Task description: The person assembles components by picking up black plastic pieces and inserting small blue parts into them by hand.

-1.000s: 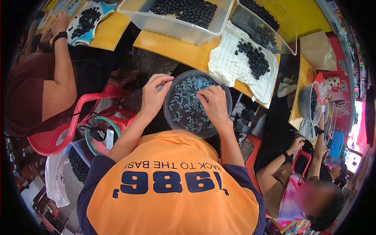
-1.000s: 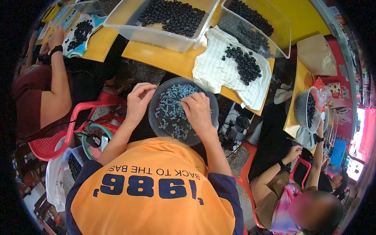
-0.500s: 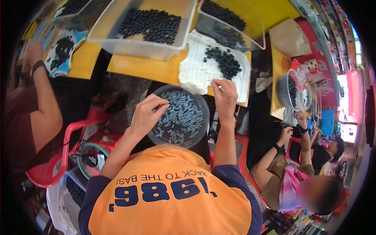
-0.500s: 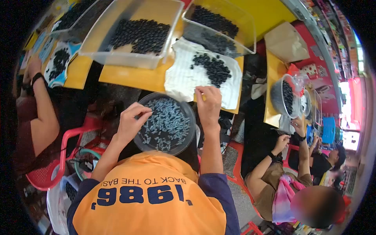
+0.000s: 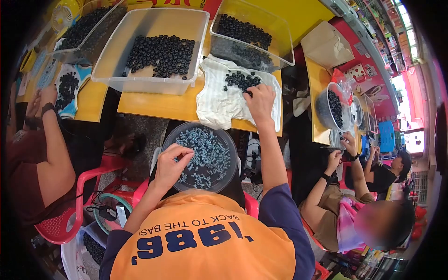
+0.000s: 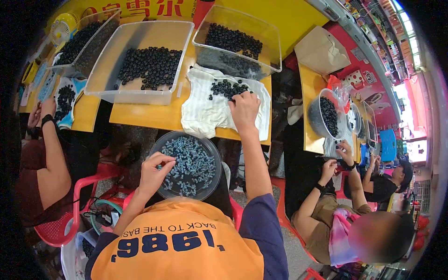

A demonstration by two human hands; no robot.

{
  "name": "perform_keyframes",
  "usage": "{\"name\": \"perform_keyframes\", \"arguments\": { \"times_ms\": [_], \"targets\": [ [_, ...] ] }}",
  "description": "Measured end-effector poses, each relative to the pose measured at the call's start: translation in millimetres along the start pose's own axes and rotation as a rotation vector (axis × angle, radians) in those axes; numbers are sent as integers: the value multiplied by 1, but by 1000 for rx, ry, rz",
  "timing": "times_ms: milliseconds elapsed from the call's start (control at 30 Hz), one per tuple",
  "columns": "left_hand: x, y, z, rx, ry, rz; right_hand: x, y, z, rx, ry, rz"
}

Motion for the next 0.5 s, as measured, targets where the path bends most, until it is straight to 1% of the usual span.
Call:
{"name": "perform_keyframes", "arguments": {
  "times_ms": [33,167,267,333,367,433,467,500],
  "targets": [
    [-1,1,0,-5,-3,1,2,-5,4,63,11,-56],
    [2,7,0,-24,1,4,0,-19,2,117,18,-76],
    [5,8,0,-21,33,-13,6,-13,-3,73,55,-28],
    [3,7,2,-18,57,-29,20,6,-2,-12,79,125],
    [1,6,3,-8,68,-65,30,15,-3,-9,88,127],
    [-1,5,6,-12,88,-105,38,24,-15,-96,-197,745],
    [1,2,10,37,160,-225,47,28,-20,-86,-191,755],
    [4,-2,13,87,232,-345,57,30,-26,-116,-189,922]
  ]
}}
Point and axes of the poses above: each hand's wrist, its own z-axis towards the middle knuckle, its own y-axis out of the back of the hand, x = y × z, the point moved 6 cm from there along z, towards the middle knuckle, and after that the axes turned 11 degrees about y, right-handed, at the moved point
